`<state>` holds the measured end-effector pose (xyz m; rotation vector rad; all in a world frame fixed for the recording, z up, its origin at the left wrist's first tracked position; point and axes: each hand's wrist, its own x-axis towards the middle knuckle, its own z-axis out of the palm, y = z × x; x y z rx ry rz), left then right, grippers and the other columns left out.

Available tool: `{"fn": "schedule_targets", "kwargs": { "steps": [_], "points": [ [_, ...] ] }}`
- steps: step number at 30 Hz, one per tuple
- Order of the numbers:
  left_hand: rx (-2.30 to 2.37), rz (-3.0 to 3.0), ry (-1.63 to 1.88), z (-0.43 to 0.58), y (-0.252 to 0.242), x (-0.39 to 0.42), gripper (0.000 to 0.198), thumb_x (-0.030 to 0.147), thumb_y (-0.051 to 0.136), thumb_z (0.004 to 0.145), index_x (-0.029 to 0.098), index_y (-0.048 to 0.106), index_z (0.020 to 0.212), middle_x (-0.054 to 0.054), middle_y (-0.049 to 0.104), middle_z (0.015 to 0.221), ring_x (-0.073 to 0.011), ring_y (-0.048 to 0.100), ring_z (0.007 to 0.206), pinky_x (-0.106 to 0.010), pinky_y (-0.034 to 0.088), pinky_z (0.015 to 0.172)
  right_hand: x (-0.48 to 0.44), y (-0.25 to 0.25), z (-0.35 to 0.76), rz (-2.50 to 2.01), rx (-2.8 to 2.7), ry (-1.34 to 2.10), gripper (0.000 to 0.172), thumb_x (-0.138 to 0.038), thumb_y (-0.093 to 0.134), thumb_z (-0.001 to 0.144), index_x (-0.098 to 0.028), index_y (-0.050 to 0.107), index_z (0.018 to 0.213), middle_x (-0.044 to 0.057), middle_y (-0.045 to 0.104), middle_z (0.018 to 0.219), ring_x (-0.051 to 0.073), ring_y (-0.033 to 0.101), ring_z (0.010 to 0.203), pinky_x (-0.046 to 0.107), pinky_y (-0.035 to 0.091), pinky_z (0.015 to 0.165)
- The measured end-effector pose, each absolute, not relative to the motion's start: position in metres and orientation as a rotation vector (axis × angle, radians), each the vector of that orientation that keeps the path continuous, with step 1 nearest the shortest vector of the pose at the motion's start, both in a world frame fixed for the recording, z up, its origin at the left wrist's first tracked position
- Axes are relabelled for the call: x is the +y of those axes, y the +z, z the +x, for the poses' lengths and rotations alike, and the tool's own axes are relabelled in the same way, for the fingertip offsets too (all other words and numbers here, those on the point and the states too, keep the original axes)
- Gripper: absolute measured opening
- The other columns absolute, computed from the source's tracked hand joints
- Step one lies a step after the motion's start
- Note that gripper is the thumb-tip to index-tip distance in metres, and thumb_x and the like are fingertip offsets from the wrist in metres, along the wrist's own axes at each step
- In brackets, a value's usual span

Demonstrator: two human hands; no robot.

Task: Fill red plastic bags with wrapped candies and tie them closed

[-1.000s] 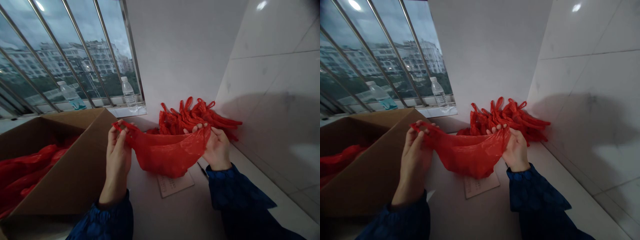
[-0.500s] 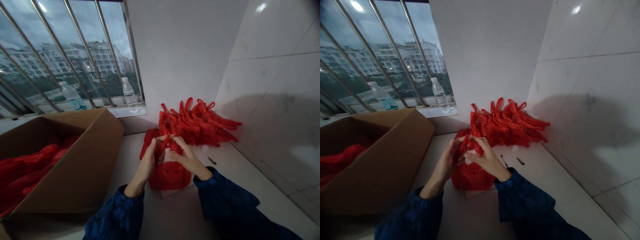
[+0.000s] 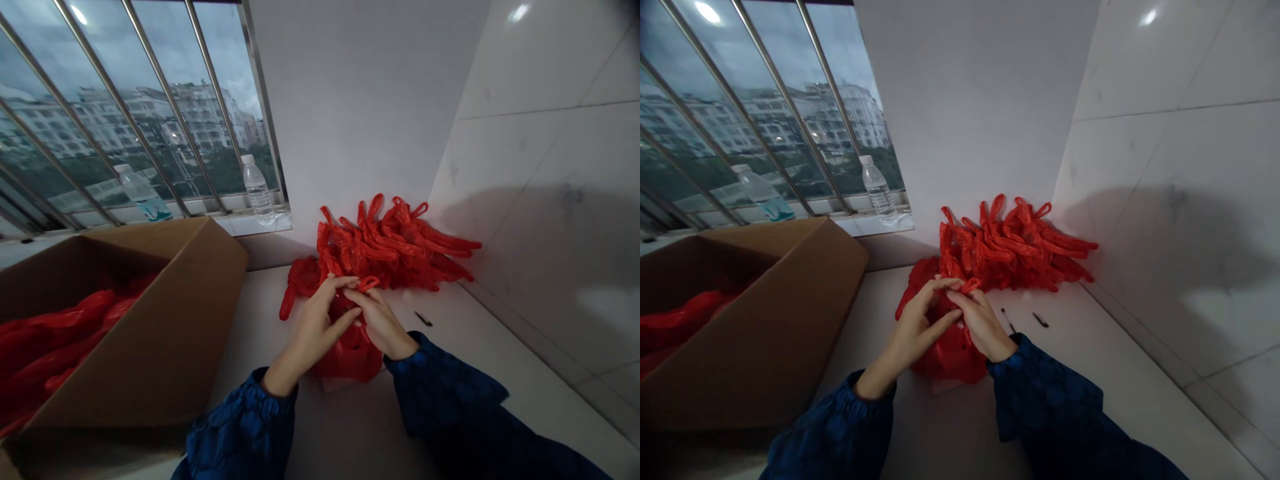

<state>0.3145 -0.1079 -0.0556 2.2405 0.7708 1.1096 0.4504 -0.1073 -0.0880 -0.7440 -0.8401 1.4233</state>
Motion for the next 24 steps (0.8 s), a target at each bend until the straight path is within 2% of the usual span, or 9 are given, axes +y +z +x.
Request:
{"fn": "schedule_targets", "kwargs": {
  "steps": [3, 5, 7, 12, 15, 17, 19, 21, 24],
  "points": [
    [0.816, 1.979, 1.289, 0.320, -0.066, -0.103, 0.039, 0.025, 0.069, 0.089, 0.026, 0.050, 0.123, -0.008, 0.052, 0.135, -0.0207, 0.062, 0.109, -0.033, 0.050, 0.090, -0.105, -0.082, 0.452, -0.728, -0.697, 1.413, 0.028, -0.041, 0.077, 0.074, -0.020, 0.068, 0.090, -0.004, 0.060, 0.068, 0.008, 0.046, 0.051, 0.019, 0.027, 0.040],
    [0.821, 1.768, 1.298, 0.322, -0.071, -0.101, 0.039, 0.027, 0.070, 0.088, 0.026, 0.046, 0.118, -0.006, 0.057, 0.123, -0.0152, 0.066, 0.086, -0.028, 0.053, 0.075, -0.104, -0.079, 0.454, -0.703, -0.703, 1.411, 0.033, -0.048, 0.075, 0.076, -0.019, 0.068, 0.090, -0.002, 0.062, 0.069, 0.009, 0.050, 0.053, 0.019, 0.029, 0.040],
    [0.794, 1.608, 1.229, 0.320, -0.072, -0.098, 0.040, 0.028, 0.072, 0.086, 0.025, 0.044, 0.114, -0.002, 0.060, 0.107, -0.0108, 0.063, 0.070, -0.024, 0.051, 0.065, -0.103, -0.077, 0.455, -0.687, -0.734, 1.415, 0.037, -0.053, 0.073, 0.078, -0.018, 0.068, 0.089, 0.000, 0.063, 0.070, 0.009, 0.051, 0.054, 0.019, 0.028, 0.040],
    [0.817, 1.657, 0.805, 0.301, -0.070, -0.090, 0.035, 0.032, 0.068, 0.087, 0.019, 0.054, 0.116, 0.001, 0.062, 0.081, -0.0126, 0.058, 0.070, -0.022, 0.046, 0.064, -0.104, -0.078, 0.466, -0.733, -0.995, 1.324, 0.044, -0.059, 0.061, 0.087, -0.018, 0.063, 0.074, -0.001, 0.057, 0.067, 0.007, 0.041, 0.047, 0.022, 0.025, 0.040],
    [0.795, 1.670, 0.717, 0.292, -0.068, -0.087, 0.032, 0.031, 0.062, 0.091, 0.019, 0.058, 0.120, -0.001, 0.065, 0.086, -0.0132, 0.057, 0.071, -0.025, 0.046, 0.069, -0.107, -0.073, 0.482, -0.784, -1.434, 1.145, 0.036, -0.049, 0.060, 0.091, -0.019, 0.063, 0.072, 0.000, 0.058, 0.082, 0.009, 0.049, 0.057, 0.023, 0.039, 0.051],
    [0.786, 1.583, 0.790, 0.292, -0.065, -0.087, 0.037, 0.026, 0.060, 0.089, 0.020, 0.056, 0.126, -0.003, 0.066, 0.095, -0.0145, 0.060, 0.079, -0.027, 0.047, 0.078, -0.109, -0.068, 0.492, -0.788, -1.692, 0.968, 0.021, -0.036, 0.066, 0.089, -0.019, 0.066, 0.077, 0.002, 0.059, 0.093, 0.013, 0.059, 0.076, 0.027, 0.047, 0.069],
    [0.805, 1.466, 0.839, 0.294, -0.062, -0.089, 0.045, 0.021, 0.059, 0.087, 0.021, 0.053, 0.132, -0.002, 0.066, 0.094, -0.0148, 0.060, 0.082, -0.028, 0.046, 0.082, -0.110, -0.064, 0.498, -0.798, -1.820, 0.781, 0.001, -0.021, 0.067, 0.087, -0.020, 0.067, 0.087, 0.002, 0.059, 0.095, 0.015, 0.061, 0.088, 0.029, 0.047, 0.080],
    [0.816, 1.377, 0.859, 0.298, -0.059, -0.092, 0.051, 0.019, 0.060, 0.085, 0.022, 0.051, 0.135, 0.000, 0.065, 0.087, -0.0141, 0.060, 0.079, -0.027, 0.046, 0.082, -0.111, -0.064, 0.498, -0.848, -1.878, 0.611, 0.013, -0.009, 0.062, 0.085, -0.021, 0.063, 0.091, 0.001, 0.058, 0.092, 0.015, 0.061, 0.087, 0.029, 0.047, 0.081],
    [0.794, 1.333, 0.852, 0.302, -0.057, -0.096, 0.049, 0.030, 0.061, 0.091, 0.020, 0.052, 0.137, 0.002, 0.062, 0.074, -0.0143, 0.059, 0.076, -0.027, 0.045, 0.083, -0.112, -0.067, 0.490, -0.939, -1.857, 0.355, 0.023, 0.000, 0.053, 0.082, -0.021, 0.057, 0.088, 0.001, 0.055, 0.094, 0.015, 0.059, 0.088, 0.028, 0.046, 0.081]
  ]
}}
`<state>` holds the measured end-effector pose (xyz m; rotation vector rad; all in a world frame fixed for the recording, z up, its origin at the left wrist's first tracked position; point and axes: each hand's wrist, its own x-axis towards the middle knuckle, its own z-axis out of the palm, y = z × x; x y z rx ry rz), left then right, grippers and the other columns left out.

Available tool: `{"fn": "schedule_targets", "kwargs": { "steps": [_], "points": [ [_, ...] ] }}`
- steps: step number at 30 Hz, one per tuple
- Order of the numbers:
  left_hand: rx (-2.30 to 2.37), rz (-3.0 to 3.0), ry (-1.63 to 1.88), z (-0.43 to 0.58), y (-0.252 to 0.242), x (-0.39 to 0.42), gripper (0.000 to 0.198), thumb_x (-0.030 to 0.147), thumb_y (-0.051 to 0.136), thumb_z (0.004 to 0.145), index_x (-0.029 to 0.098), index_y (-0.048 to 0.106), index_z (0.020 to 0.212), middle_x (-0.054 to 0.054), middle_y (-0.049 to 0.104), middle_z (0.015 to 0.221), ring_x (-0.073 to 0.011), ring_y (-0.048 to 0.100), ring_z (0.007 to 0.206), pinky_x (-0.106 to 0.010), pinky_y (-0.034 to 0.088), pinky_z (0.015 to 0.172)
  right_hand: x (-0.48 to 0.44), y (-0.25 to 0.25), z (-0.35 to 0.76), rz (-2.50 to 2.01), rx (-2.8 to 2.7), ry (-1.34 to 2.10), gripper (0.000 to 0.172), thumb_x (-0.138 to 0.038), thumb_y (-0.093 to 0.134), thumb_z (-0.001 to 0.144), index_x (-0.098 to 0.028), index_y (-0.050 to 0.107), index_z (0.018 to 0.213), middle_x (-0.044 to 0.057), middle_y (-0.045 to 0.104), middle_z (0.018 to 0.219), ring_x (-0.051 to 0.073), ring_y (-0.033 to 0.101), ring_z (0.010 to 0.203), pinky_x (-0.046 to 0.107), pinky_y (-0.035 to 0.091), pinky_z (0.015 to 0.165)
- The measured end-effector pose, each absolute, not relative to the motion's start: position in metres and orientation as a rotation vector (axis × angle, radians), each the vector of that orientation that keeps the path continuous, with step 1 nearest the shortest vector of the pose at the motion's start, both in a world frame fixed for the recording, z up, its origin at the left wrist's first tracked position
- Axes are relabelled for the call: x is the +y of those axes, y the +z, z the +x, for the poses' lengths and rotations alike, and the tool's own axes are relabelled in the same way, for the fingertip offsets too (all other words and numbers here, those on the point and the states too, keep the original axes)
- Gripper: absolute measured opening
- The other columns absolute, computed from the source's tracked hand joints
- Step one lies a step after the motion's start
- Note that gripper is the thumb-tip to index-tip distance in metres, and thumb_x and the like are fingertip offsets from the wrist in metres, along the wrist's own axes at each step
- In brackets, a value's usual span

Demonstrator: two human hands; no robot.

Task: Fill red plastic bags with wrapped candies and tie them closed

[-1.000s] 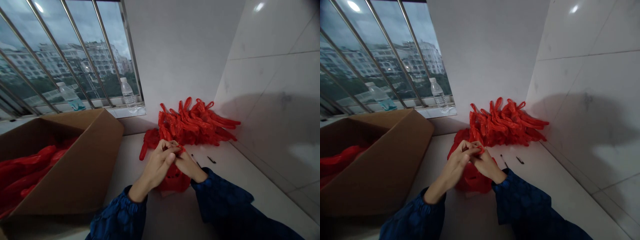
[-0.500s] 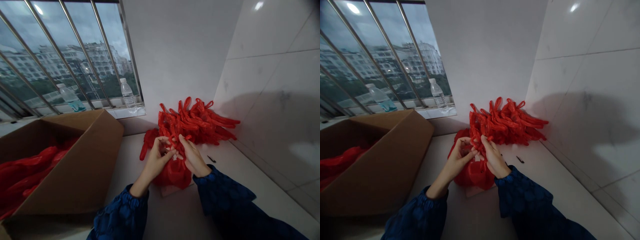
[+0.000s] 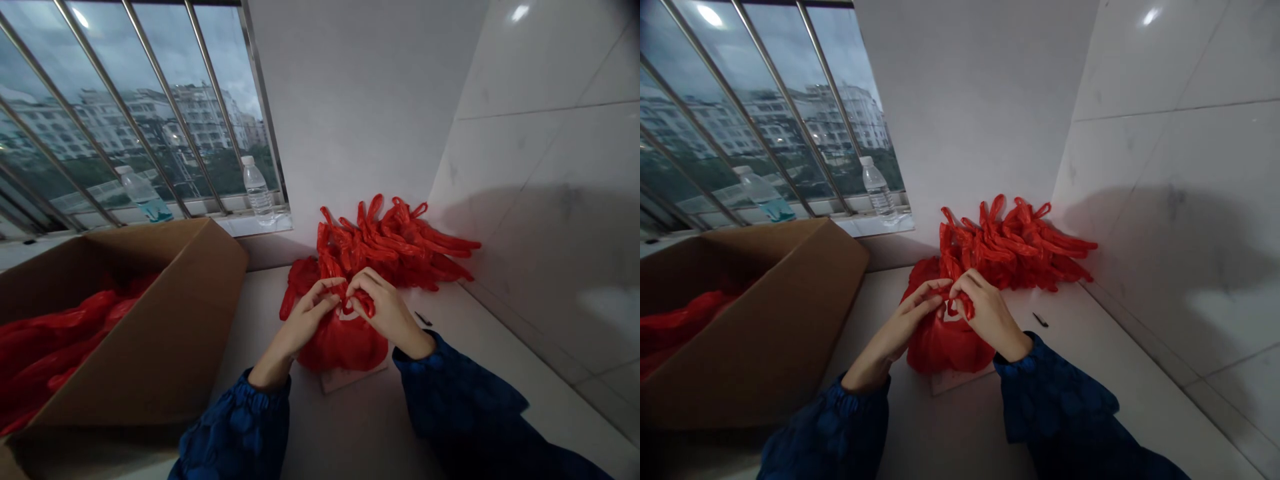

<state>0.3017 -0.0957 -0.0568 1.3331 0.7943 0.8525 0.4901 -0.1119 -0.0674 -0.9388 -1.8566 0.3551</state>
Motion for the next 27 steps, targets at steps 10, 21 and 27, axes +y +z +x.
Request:
{"fn": "schedule_targets", "kwargs": {
  "steps": [10, 21, 27],
  "points": [
    [0.833, 1.320, 1.006, 0.303, -0.059, -0.092, 0.035, 0.041, 0.064, 0.091, 0.018, 0.073, 0.115, -0.007, 0.075, 0.097, -0.0180, 0.066, 0.086, -0.028, 0.048, 0.083, -0.117, -0.066, 0.487, -1.007, -1.901, 0.116, 0.014, -0.016, 0.062, 0.088, -0.023, 0.050, 0.084, 0.005, 0.056, 0.096, 0.020, 0.058, 0.090, 0.033, 0.048, 0.082],
    [0.779, 0.899, 1.416, 0.286, -0.060, -0.071, 0.032, 0.020, 0.084, 0.069, 0.017, 0.078, 0.100, -0.003, 0.076, 0.088, -0.0088, 0.065, 0.072, -0.018, 0.051, 0.073, -0.136, -0.042, 0.527, -1.057, -2.046, 0.238, 0.021, -0.037, 0.065, 0.092, -0.024, 0.067, 0.075, 0.003, 0.062, 0.083, 0.017, 0.059, 0.073, 0.031, 0.044, 0.067],
    [0.758, 0.721, 1.442, 0.281, -0.063, -0.062, 0.032, 0.010, 0.079, 0.070, 0.016, 0.076, 0.101, -0.002, 0.076, 0.082, -0.0062, 0.065, 0.064, -0.014, 0.051, 0.064, -0.150, -0.033, 0.545, -1.189, -2.149, 0.266, 0.028, -0.040, 0.066, 0.091, -0.022, 0.062, 0.070, 0.000, 0.059, 0.076, 0.013, 0.053, 0.063, 0.027, 0.035, 0.056]
  ]
}}
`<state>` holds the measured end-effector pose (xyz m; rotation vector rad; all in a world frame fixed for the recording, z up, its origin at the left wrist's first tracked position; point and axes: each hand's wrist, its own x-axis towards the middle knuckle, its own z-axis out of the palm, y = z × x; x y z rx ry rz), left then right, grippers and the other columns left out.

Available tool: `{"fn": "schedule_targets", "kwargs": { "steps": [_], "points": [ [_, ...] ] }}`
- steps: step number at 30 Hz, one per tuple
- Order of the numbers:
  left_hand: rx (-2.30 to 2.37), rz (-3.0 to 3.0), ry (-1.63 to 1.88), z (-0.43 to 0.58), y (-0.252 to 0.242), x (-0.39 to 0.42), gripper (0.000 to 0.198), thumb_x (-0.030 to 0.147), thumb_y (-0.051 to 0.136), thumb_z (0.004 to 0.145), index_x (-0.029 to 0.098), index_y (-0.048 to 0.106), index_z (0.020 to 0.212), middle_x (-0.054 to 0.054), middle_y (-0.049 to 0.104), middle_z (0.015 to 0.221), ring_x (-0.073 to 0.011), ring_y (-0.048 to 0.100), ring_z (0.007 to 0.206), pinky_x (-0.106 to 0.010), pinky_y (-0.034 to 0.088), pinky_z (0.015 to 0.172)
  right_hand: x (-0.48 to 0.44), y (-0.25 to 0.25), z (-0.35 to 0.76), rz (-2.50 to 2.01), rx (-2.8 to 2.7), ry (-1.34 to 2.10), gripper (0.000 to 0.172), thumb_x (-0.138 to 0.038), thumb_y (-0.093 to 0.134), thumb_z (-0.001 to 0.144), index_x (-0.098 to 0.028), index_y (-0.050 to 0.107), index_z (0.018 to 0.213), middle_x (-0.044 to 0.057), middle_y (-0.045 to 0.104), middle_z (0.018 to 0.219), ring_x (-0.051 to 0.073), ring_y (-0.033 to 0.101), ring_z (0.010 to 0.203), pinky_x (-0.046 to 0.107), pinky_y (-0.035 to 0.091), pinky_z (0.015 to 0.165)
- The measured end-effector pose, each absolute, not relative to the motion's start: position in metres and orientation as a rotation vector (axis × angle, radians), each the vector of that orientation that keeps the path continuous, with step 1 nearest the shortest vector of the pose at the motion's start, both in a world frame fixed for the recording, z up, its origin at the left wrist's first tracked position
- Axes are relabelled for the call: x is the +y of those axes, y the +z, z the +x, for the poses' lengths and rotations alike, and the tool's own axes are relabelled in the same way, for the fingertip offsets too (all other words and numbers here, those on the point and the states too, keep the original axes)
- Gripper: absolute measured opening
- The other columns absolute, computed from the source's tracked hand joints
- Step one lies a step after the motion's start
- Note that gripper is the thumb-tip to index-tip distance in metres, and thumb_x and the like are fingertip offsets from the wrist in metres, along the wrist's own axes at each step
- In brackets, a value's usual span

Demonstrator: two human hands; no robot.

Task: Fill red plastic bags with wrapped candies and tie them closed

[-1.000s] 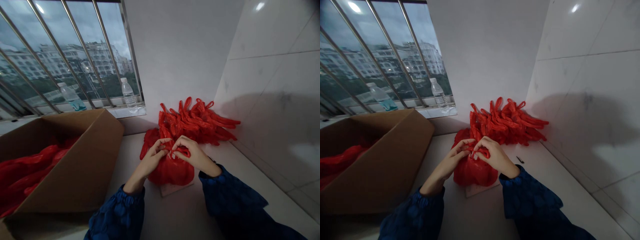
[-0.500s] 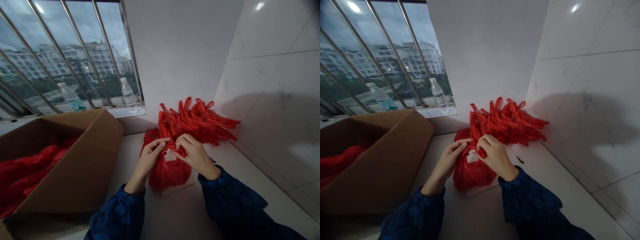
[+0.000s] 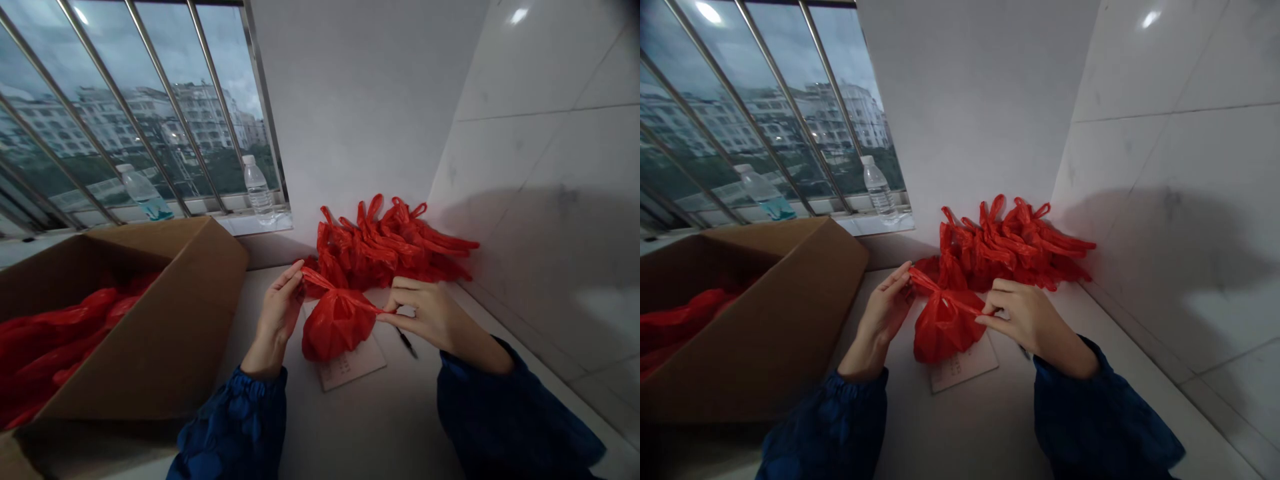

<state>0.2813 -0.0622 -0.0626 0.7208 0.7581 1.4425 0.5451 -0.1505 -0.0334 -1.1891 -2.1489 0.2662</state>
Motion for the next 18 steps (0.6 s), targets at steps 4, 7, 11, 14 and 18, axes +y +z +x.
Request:
{"fn": "schedule_targets", "kwargs": {
  "steps": [4, 7, 11, 14, 18],
  "points": [
    [0.779, 0.650, 1.465, 0.274, -0.067, -0.055, 0.031, 0.005, 0.074, 0.073, 0.016, 0.075, 0.102, -0.002, 0.075, 0.080, -0.0065, 0.065, 0.062, -0.014, 0.052, 0.062, -0.151, -0.037, 0.552, -1.242, -2.204, 0.370, 0.029, -0.041, 0.066, 0.090, -0.022, 0.062, 0.068, 0.000, 0.059, 0.072, 0.013, 0.052, 0.061, 0.028, 0.032, 0.056],
    [0.805, 0.633, 1.470, 0.268, -0.074, -0.048, 0.030, 0.005, 0.071, 0.076, 0.016, 0.073, 0.103, 0.000, 0.073, 0.073, -0.0058, 0.063, 0.058, -0.014, 0.051, 0.059, -0.148, -0.044, 0.555, -1.273, -2.215, 0.456, 0.029, -0.039, 0.068, 0.087, -0.023, 0.062, 0.065, -0.001, 0.059, 0.069, 0.014, 0.052, 0.062, 0.028, 0.032, 0.056],
    [0.833, 0.687, 1.484, 0.268, -0.084, -0.041, 0.030, 0.008, 0.072, 0.076, 0.016, 0.072, 0.104, 0.001, 0.070, 0.071, -0.0051, 0.061, 0.057, -0.013, 0.051, 0.059, -0.143, -0.051, 0.556, -1.320, -2.236, 0.525, 0.029, -0.037, 0.071, 0.084, -0.022, 0.061, 0.061, -0.001, 0.059, 0.066, 0.014, 0.053, 0.061, 0.027, 0.032, 0.055],
    [0.862, 0.808, 1.508, 0.268, -0.088, -0.040, 0.036, 0.017, 0.076, 0.076, 0.018, 0.069, 0.112, 0.000, 0.072, 0.082, -0.0060, 0.063, 0.063, -0.014, 0.051, 0.064, -0.143, -0.051, 0.558, -1.277, -2.229, 0.606, 0.024, -0.037, 0.071, 0.084, -0.023, 0.067, 0.064, -0.001, 0.062, 0.066, 0.015, 0.055, 0.060, 0.026, 0.035, 0.055],
    [1.007, 1.071, 1.500, 0.256, -0.089, -0.046, 0.067, 0.034, 0.077, 0.079, 0.020, 0.050, 0.139, -0.005, 0.074, 0.092, -0.0119, 0.067, 0.069, -0.022, 0.053, 0.067, -0.142, -0.051, 0.568, -1.203, -2.104, 0.818, 0.018, -0.041, 0.068, 0.086, -0.027, 0.076, 0.094, 0.001, 0.074, 0.086, 0.018, 0.066, 0.072, 0.027, 0.047, 0.062]
  ]
}}
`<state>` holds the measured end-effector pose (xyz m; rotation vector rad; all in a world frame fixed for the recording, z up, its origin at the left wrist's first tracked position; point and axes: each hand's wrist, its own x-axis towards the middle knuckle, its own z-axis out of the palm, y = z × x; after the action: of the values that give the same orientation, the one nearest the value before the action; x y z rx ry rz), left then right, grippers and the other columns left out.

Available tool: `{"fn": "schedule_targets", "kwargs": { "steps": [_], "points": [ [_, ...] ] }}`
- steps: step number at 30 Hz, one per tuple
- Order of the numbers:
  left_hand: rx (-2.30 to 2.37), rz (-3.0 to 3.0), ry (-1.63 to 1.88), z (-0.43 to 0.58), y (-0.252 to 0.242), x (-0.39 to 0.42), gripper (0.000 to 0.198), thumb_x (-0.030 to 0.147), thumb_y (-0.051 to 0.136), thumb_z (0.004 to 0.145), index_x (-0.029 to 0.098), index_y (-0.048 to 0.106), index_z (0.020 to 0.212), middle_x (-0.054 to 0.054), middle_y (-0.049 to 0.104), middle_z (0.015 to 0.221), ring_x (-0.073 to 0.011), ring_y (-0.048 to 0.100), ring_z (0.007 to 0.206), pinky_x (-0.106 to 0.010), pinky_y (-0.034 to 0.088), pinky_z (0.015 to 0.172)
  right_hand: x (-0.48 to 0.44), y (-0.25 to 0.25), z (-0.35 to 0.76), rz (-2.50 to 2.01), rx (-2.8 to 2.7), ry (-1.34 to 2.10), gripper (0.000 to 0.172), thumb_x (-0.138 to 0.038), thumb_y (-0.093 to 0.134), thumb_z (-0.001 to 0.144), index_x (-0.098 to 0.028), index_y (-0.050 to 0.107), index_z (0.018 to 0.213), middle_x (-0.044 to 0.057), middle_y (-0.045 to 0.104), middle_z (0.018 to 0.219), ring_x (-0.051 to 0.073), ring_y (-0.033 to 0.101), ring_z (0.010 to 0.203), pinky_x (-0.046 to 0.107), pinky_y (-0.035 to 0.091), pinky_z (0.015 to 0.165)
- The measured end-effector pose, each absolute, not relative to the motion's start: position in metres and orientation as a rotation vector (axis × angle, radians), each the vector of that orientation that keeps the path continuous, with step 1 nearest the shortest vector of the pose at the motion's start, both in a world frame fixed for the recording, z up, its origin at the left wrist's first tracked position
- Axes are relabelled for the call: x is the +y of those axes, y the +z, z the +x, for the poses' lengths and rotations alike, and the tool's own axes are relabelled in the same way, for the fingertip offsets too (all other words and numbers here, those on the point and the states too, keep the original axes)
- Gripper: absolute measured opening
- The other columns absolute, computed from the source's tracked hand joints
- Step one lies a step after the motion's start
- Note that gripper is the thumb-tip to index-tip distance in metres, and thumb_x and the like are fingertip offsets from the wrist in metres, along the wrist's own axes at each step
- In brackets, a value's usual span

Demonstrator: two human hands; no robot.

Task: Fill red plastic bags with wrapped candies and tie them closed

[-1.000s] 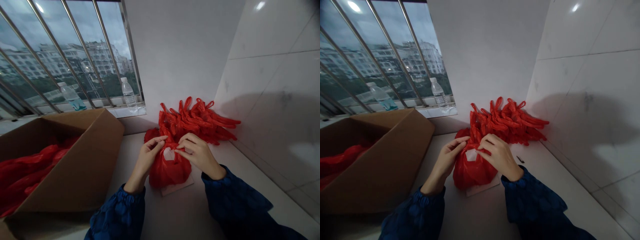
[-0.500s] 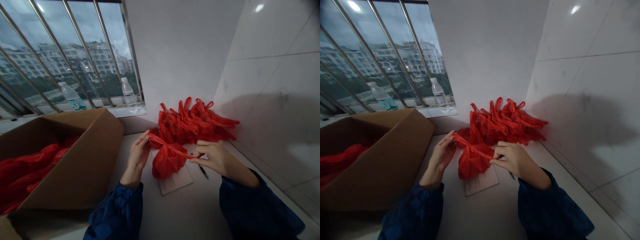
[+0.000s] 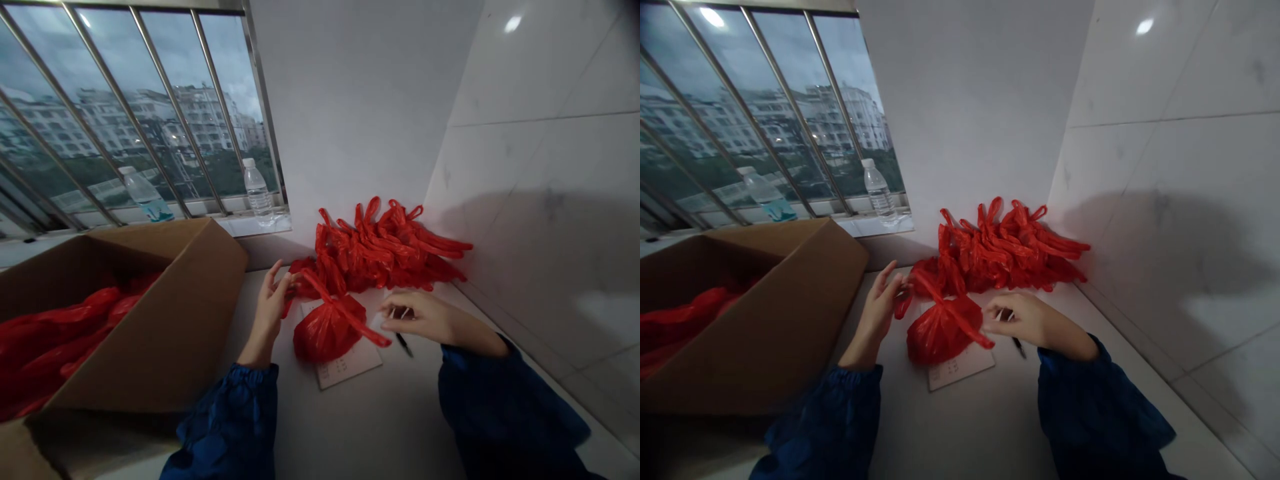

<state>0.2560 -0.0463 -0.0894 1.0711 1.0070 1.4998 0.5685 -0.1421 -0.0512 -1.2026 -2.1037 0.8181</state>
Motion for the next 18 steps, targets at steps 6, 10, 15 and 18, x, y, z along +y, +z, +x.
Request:
{"fn": "schedule_targets", "kwargs": {
  "steps": [6, 10, 15, 18],
  "points": [
    [1.355, 1.580, 1.322, 0.249, -0.108, -0.084, 0.050, 0.048, 0.061, 0.090, 0.015, 0.061, 0.127, -0.018, 0.066, 0.127, -0.0291, 0.062, 0.117, -0.043, 0.047, 0.099, -0.106, -0.085, 0.551, -1.333, -1.911, 0.455, 0.033, -0.041, 0.051, 0.096, -0.021, 0.069, 0.114, 0.011, 0.071, 0.113, 0.025, 0.068, 0.102, 0.041, 0.052, 0.089],
    [1.421, 1.972, 1.114, 0.276, -0.130, -0.107, 0.049, 0.043, 0.053, 0.095, 0.019, 0.056, 0.136, -0.012, 0.050, 0.148, -0.0264, 0.040, 0.141, -0.047, 0.024, 0.119, -0.080, -0.125, 0.498, -1.226, -2.001, 0.479, 0.043, -0.037, 0.037, 0.101, -0.022, 0.056, 0.137, 0.009, 0.054, 0.145, 0.020, 0.049, 0.135, 0.039, 0.037, 0.113],
    [1.600, 2.212, 0.869, 0.294, -0.161, -0.101, 0.051, 0.032, 0.044, 0.097, 0.013, 0.047, 0.144, -0.017, 0.039, 0.156, -0.0313, 0.034, 0.145, -0.055, 0.020, 0.118, -0.075, -0.170, 0.454, -1.371, -2.047, 0.459, 0.050, -0.035, 0.026, 0.104, -0.024, 0.040, 0.150, 0.008, 0.038, 0.157, 0.025, 0.033, 0.146, 0.056, 0.025, 0.118],
    [1.686, 2.289, 0.740, 0.291, -0.176, -0.093, 0.052, 0.029, 0.040, 0.097, 0.012, 0.045, 0.146, -0.018, 0.042, 0.154, -0.0315, 0.034, 0.145, -0.056, 0.020, 0.118, -0.075, -0.190, 0.449, -1.472, -2.072, 0.418, 0.050, -0.032, 0.028, 0.103, -0.023, 0.041, 0.150, 0.009, 0.038, 0.157, 0.028, 0.034, 0.146, 0.060, 0.024, 0.117]
  ]
}}
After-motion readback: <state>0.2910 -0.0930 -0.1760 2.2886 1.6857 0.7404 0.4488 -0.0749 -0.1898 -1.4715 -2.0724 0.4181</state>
